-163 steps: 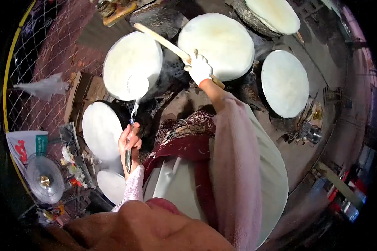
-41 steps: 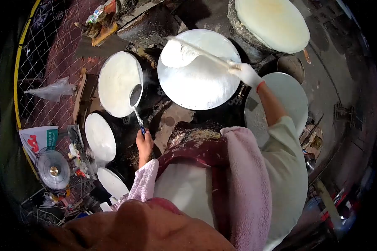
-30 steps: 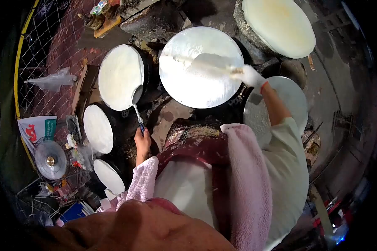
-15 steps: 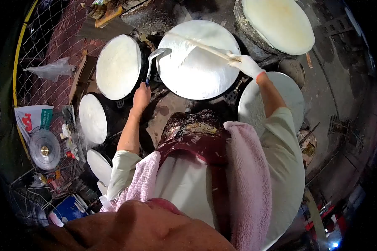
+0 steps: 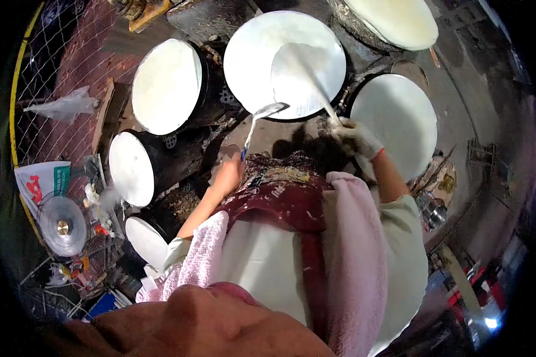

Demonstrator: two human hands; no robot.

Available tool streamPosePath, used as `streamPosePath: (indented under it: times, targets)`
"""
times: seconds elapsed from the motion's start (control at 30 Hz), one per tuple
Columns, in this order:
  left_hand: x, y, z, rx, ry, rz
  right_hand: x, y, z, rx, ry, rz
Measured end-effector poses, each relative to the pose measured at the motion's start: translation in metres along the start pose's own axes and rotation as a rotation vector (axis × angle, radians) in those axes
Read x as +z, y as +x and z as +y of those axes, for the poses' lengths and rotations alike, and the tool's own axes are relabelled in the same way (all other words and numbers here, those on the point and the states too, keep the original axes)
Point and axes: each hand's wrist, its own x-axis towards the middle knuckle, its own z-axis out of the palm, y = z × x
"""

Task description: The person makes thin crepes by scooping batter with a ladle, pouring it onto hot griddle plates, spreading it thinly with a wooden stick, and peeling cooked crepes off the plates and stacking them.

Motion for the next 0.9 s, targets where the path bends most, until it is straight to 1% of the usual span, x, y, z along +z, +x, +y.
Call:
streamPosePath:
  times: [0.03, 0.1, 0.13, 0.17, 0.23, 0.3, 0.33, 0.4, 0.43, 0.47, 0.5, 0.57, 0.6, 0.67, 0.7, 0.73, 0.77, 0.83, 0.87, 0.9]
  targets:
    - [-0.012, 0.007, 0.001, 0.044, -0.128, -0.03, 0.028, -0.004, -0.002, 0.158, 0.142, -0.008]
    - [-0.033, 0.013, -0.007, 0.13, -0.123, 0.057, 0.083, 0.025, 0.02, 0.067, 0.202, 0.042]
    - [-0.047, 0.009, -0.003, 0.073, -0.25, 0.138, 0.115, 0.044, 0.027, 0.005, 0.219, 0.069]
    - [-0.055, 0.005, -0.011, 0.066, -0.353, 0.199, 0.146, 0.066, 0.029, -0.057, 0.234, 0.094]
    - [-0.089, -0.007, -0.009, 0.082, -0.368, 0.372, 0.21, 0.103, 0.023, 0.04, 0.285, 0.195]
    - [-0.1, -0.017, -0.037, 0.048, -0.402, 0.428, 0.247, 0.142, 0.044, -0.08, 0.195, 0.233]
    - [-0.104, -0.023, -0.046, 0.076, -0.41, 0.485, 0.251, 0.161, 0.06, -0.106, 0.052, 0.36]
    - [-0.097, -0.034, -0.083, 0.05, -0.458, 0.469, 0.239, 0.184, 0.095, -0.172, -0.28, 0.619]
    - [-0.094, -0.042, -0.095, 0.033, -0.476, 0.458, 0.218, 0.199, 0.127, -0.326, -0.292, 0.727]
    - [-0.099, -0.055, -0.094, -0.044, -0.466, 0.393, 0.208, 0.181, 0.122, -0.26, -0.311, 0.783]
    - [-0.089, -0.062, -0.108, -0.045, -0.515, 0.4, 0.202, 0.155, 0.108, -0.193, -0.327, 0.838]
    - [-0.077, -0.078, -0.125, -0.095, -0.547, 0.37, 0.186, 0.117, 0.084, -0.063, -0.269, 0.818]
    - [-0.07, -0.083, -0.132, -0.064, -0.519, 0.396, 0.186, 0.11, 0.078, -0.046, -0.05, 0.857]
    - [-0.057, -0.091, -0.143, -0.01, -0.456, 0.446, 0.2, 0.1, 0.074, -0.09, -0.065, 0.743]
    - [-0.051, -0.093, -0.147, -0.039, -0.485, 0.453, 0.208, 0.099, 0.074, -0.113, -0.071, 0.684]
    - [-0.046, -0.094, -0.148, -0.067, -0.512, 0.462, 0.213, 0.11, 0.093, -0.303, -0.294, 0.652]
    - [-0.043, -0.094, -0.147, -0.097, -0.536, 0.469, 0.205, 0.116, 0.105, -0.135, -0.521, 0.599]
    - [-0.05, -0.096, -0.121, -0.172, -0.632, 0.469, 0.195, 0.111, 0.107, -0.141, -0.722, 0.855]
    - [-0.053, -0.096, -0.107, -0.196, -0.673, 0.479, 0.181, 0.099, 0.098, -0.081, -0.648, 0.863]
    - [-0.052, -0.096, -0.096, -0.222, -0.714, 0.486, 0.163, 0.094, 0.09, -0.067, -0.631, 0.935]
